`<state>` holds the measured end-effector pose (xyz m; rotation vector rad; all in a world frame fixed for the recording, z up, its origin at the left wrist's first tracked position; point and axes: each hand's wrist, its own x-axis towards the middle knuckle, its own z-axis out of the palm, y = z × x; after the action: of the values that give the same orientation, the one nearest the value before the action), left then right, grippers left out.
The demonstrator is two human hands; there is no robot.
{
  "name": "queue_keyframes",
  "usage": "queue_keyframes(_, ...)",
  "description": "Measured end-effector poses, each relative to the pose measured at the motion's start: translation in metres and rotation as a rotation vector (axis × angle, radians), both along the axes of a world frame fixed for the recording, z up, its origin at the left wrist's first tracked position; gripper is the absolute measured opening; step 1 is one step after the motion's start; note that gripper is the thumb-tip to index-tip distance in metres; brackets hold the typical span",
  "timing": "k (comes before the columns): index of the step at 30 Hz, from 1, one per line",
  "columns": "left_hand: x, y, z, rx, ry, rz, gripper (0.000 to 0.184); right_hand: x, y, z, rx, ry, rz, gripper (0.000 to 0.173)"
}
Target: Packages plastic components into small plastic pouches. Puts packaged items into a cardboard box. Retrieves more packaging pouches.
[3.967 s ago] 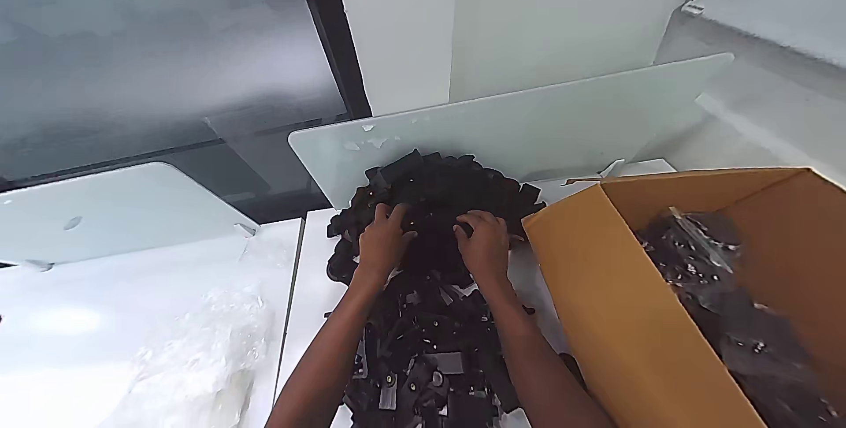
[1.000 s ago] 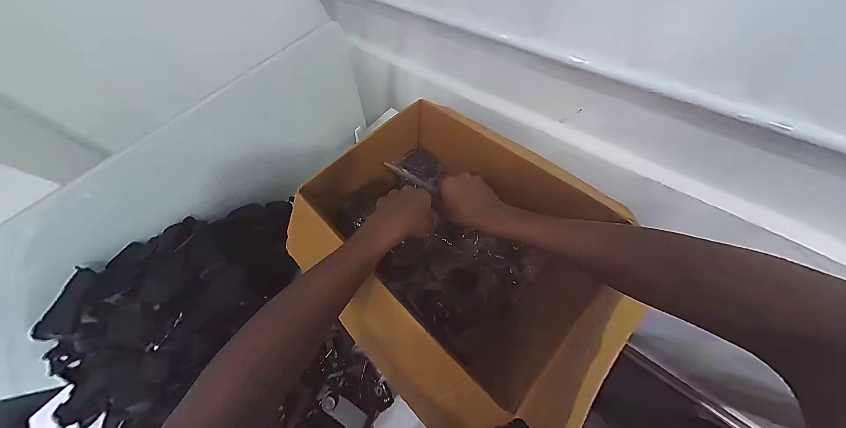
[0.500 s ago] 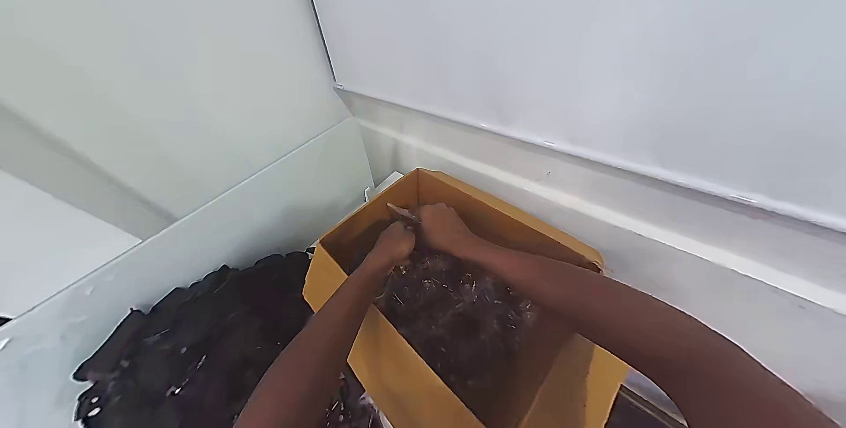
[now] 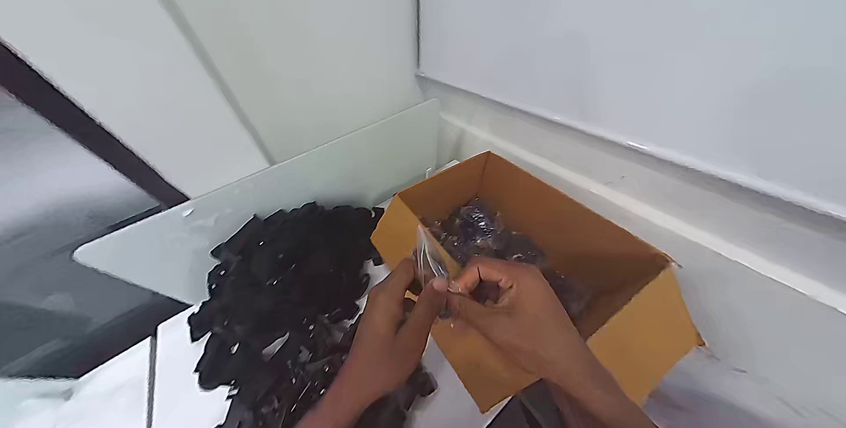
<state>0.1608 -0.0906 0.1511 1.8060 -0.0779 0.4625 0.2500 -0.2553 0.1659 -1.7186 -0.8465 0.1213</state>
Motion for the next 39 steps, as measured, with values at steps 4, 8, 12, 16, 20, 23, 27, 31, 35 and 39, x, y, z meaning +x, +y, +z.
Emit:
queue_keyframes(4, -0.078, 0.03, -0.026, 0.131, 0.031, 0.157, 0.029, -0.047, 0.033, -0.035, 0.107, 0.34, 0.199, 0.023)
queue_keyframes(8, -0.134, 0.055, -0.047, 0.387, 0.133, 0.51, 0.035, -0.075, 0.072, -0.069, -0.003, 0.395, 0.141, 0.023)
queue_keyframes(12, -0.161, 0.066, -0.059, 0.64, 0.259, 0.778, 0.036, -0.087, 0.105, -0.097, -0.202, -0.057, 0.044, 0.019)
queue_keyframes(16, -0.16, 0.062, -0.065, 0.744, 0.342, 0.814, 0.031, -0.097, 0.131, -0.111, -0.174, -0.113, 0.366, 0.008)
queue_keyframes(20, -0.153, 0.052, -0.074, 0.845, 0.304, 0.801, 0.025, -0.101, 0.144, -0.106, -0.448, 0.037, 0.557, 0.031)
queue_keyframes(23, -0.154, 0.05, -0.081, 0.864, 0.244, 0.799, 0.022, -0.1, 0.152, -0.119, -0.388, 0.127, 0.59, 0.051)
queue_keyframes(27, -0.175, 0.056, -0.08, 0.588, 0.19, 0.806, 0.034, -0.105, 0.17, -0.151, 0.024, 0.741, 0.656, 0.069)
queue_keyframes(31, -0.203, 0.087, -0.103, 0.002, 0.241, 0.972, 0.071, -0.12, 0.176, -0.152, 0.168, 1.079, 0.72, 0.077)
queue_keyframes(35, -0.21, 0.086, -0.112, -0.77, 0.133, 0.742, 0.052, -0.126, 0.181, -0.159, 0.201, 1.024, 0.9, 0.077)
queue_keyframes(39, -0.205, 0.084, -0.116, -0.839, 0.026, 0.831, 0.045, -0.123, 0.186, -0.161, 0.088, 0.716, 0.8, 0.045)
